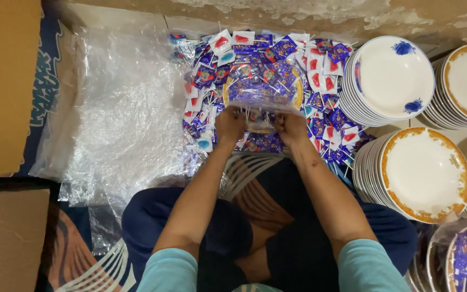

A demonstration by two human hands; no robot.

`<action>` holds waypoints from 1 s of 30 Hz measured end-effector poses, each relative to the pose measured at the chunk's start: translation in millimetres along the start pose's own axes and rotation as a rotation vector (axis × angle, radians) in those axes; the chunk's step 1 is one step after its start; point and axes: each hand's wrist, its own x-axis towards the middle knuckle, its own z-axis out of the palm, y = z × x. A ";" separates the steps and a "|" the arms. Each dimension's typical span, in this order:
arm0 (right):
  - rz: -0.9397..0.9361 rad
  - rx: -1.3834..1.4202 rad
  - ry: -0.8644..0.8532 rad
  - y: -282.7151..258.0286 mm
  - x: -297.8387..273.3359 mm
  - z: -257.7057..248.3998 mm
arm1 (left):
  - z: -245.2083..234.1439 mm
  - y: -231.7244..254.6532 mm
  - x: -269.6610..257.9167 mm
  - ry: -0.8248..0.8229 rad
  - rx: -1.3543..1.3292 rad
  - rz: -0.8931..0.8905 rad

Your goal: Packaging ceramic plates into plastic bags and stacking them for storage.

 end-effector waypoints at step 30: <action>-0.370 -1.782 -0.461 -0.8 -41.4 -31.8 | -40.8 -74.1 38.1 -0.287 0.399 0.158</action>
